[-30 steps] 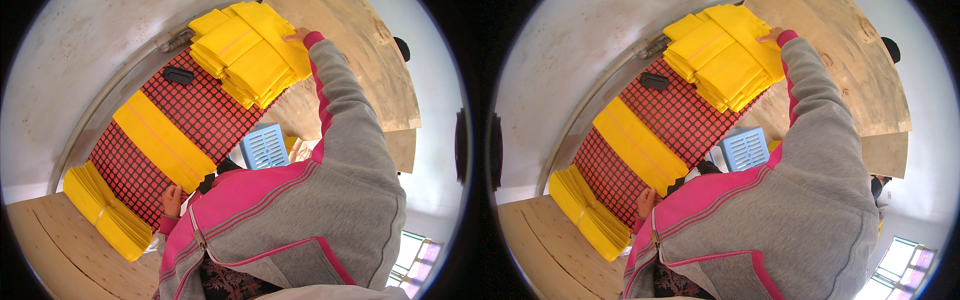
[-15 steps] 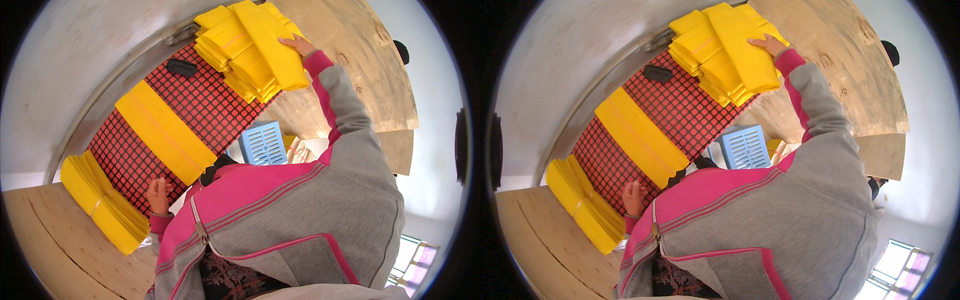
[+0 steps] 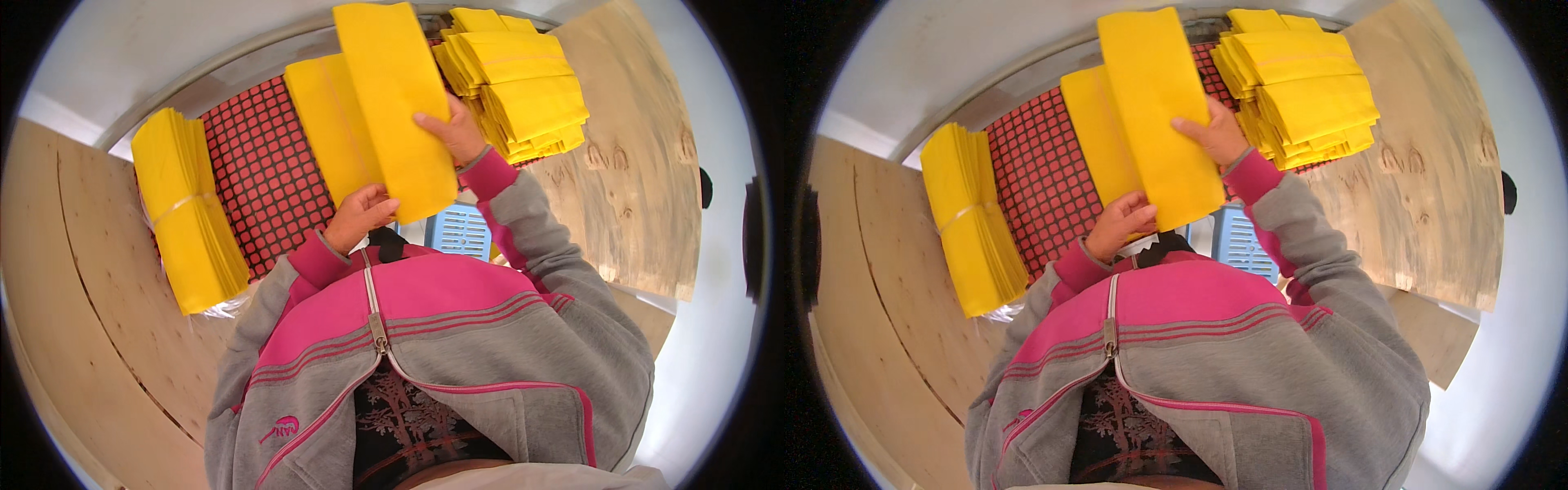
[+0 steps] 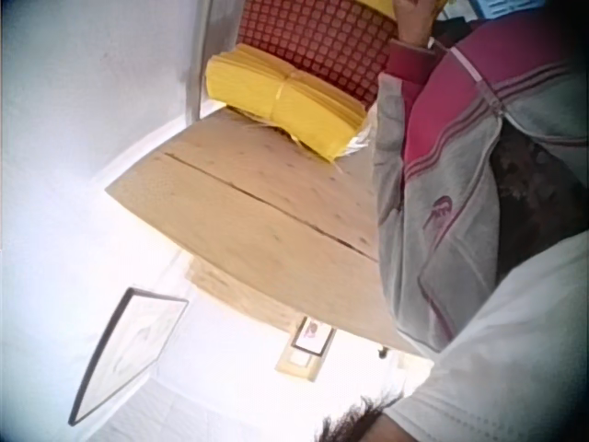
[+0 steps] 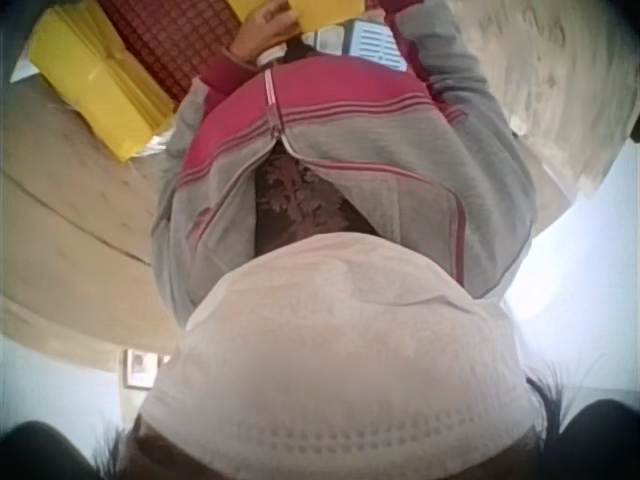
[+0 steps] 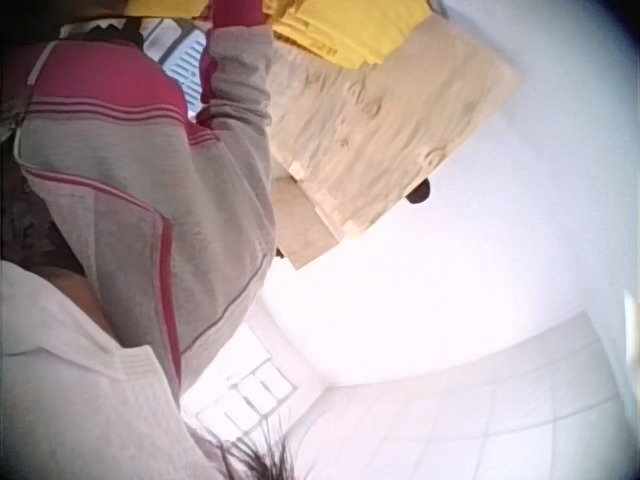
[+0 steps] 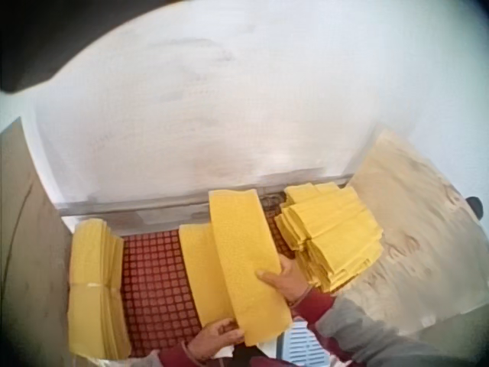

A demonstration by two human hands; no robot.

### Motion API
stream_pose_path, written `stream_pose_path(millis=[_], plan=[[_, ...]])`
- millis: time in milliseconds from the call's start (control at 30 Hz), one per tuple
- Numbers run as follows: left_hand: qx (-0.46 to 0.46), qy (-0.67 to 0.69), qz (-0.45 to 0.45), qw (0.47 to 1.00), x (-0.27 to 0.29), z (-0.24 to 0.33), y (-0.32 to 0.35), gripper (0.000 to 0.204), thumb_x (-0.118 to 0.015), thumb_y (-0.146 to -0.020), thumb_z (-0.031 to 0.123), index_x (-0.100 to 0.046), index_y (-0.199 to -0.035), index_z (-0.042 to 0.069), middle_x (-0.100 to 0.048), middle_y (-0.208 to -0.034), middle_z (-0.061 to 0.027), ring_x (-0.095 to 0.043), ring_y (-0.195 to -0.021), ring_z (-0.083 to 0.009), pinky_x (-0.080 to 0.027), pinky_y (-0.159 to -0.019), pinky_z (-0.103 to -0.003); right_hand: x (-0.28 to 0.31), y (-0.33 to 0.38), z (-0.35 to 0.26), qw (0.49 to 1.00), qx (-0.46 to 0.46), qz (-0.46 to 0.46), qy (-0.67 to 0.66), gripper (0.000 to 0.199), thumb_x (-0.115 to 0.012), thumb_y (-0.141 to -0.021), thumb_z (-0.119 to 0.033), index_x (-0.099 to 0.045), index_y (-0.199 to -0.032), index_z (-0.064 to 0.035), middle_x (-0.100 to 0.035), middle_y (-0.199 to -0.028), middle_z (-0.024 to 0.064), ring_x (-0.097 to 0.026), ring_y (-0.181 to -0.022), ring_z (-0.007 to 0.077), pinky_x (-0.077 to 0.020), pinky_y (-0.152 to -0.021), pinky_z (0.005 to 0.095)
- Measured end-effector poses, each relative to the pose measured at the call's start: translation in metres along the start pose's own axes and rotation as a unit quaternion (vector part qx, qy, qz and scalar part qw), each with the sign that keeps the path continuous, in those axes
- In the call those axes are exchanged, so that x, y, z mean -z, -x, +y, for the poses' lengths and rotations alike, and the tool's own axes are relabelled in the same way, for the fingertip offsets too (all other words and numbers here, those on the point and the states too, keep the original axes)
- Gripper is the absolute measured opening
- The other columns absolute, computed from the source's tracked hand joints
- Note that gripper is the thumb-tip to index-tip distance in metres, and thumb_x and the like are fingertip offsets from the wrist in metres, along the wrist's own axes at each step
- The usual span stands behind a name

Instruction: The person repeatedly gathers yellow paper sheets, aligns them into neat stacks, and secures each bundle with a white plastic tie. The person then places the completed bundles to the left side of the table and continues the process with additional sheets.

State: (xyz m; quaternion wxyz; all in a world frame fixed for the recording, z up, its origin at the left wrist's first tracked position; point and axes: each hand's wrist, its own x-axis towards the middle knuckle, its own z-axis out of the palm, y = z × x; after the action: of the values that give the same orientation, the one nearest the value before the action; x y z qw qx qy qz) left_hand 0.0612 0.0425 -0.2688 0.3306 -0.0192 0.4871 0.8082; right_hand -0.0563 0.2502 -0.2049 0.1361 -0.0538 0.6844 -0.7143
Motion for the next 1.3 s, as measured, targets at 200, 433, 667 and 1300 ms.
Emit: stream_pose_path(millis=[200, 433, 667, 1300], plan=[[-0.008, 0.065, 0.056, 0.996, 0.018, -0.014, 0.020, 0.035, -0.057, -0.096, 0.020, -0.053, -0.122, -0.004, -0.064, -0.111, -0.0097, -0.065, -0.099, -0.0187, -0.054, -0.086, -0.032, -0.043, -0.011, 0.041, 0.996, -0.053, -0.075, -0.015, 0.039, -0.068, -0.087, -0.011, -0.053, -0.121, 0.0010, -0.065, -0.108, 0.0081, -0.065, -0.090, 0.0146, -0.0538, -0.079, 0.0299], [-0.037, 0.091, 0.088, 0.991, 0.031, -0.030, 0.019, 0.029, -0.054, -0.097, 0.019, -0.055, -0.115, -0.003, -0.065, -0.107, -0.0111, -0.068, -0.092, -0.0192, -0.057, -0.079, -0.030, -0.049, -0.026, 0.063, 0.993, -0.100, -0.067, 0.014, 0.041, -0.070, -0.086, -0.012, -0.052, -0.120, 0.0021, -0.065, -0.108, 0.0095, -0.065, -0.091, 0.0165, -0.0544, -0.079, 0.0310], [0.021, 0.078, 0.133, 0.988, 0.032, -0.027, 0.022, 0.028, -0.054, -0.097, 0.019, -0.055, -0.114, -0.003, -0.065, -0.105, -0.0113, -0.069, -0.090, -0.0205, -0.057, -0.078, -0.031, -0.052, -0.028, 0.074, 0.991, -0.120, -0.054, 0.022, 0.040, -0.070, -0.085, -0.011, -0.054, -0.119, 0.0021, -0.066, -0.106, 0.0108, -0.066, -0.089, 0.0175, -0.0549, -0.077, 0.0312], [0.083, 0.030, 0.229, 0.969, 0.068, -0.077, 0.070, 0.021, -0.056, -0.096, 0.025, -0.059, -0.104, 0.005, -0.068, -0.097, -0.0081, -0.066, -0.086, -0.0144, -0.050, -0.075, -0.025, -0.040, -0.028, 0.094, 0.980, -0.155, -0.006, 0.122, 0.028, -0.066, -0.089, -0.021, -0.061, -0.108, -0.0014, -0.067, -0.091, 0.0056, -0.064, -0.075, 0.0127, -0.0497, -0.060, 0.0254]])
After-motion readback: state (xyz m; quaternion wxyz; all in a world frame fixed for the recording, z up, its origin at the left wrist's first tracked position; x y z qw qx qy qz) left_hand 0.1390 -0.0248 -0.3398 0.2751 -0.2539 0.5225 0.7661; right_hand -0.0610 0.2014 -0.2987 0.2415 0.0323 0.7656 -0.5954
